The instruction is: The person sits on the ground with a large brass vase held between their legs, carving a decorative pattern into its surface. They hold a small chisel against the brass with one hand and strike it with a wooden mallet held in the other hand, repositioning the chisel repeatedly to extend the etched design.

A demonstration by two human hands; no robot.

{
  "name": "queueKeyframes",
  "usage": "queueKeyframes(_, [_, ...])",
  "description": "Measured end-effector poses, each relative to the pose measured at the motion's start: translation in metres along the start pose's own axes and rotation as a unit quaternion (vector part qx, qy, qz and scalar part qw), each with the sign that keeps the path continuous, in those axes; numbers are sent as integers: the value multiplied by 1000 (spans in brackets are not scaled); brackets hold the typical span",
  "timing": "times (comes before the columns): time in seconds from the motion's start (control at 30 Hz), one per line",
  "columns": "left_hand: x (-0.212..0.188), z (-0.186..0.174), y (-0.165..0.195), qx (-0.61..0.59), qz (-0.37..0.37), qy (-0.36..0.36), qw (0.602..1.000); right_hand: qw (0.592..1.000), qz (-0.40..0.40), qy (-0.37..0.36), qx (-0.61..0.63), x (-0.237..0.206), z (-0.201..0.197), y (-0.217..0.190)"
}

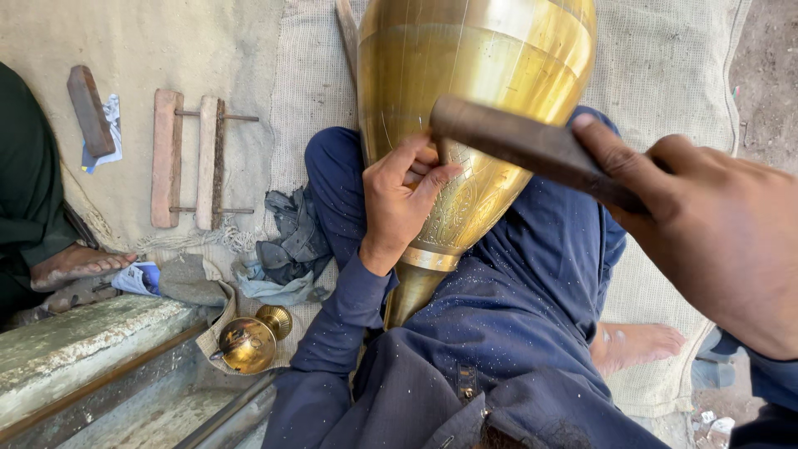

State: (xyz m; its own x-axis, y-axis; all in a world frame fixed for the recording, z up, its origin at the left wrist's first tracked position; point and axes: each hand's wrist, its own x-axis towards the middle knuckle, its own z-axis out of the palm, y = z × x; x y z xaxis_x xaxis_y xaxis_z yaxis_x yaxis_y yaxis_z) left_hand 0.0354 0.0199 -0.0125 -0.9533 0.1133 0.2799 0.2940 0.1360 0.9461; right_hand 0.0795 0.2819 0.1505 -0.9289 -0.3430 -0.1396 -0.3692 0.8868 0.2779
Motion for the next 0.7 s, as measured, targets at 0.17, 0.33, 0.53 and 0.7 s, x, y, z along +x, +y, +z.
queueKeyframes(0.17, [-11, 18, -3, -109, -4, 130, 986, 997, -17, 15, -69, 21, 2, 6])
queueKeyframes(0.33, [-18, 30, -2, -90, -5, 167, 982, 988, -38, 62, -136, 42, -10, 3])
queueKeyframes(0.53, [-18, 33, -8, -48, 4, 181, 982, 977, -109, 176, -51, 44, -49, -7])
queueKeyframes(0.7, [-15, 32, -8, -57, 3, 191, 980, 976, -134, 137, -100, 42, -71, -15])
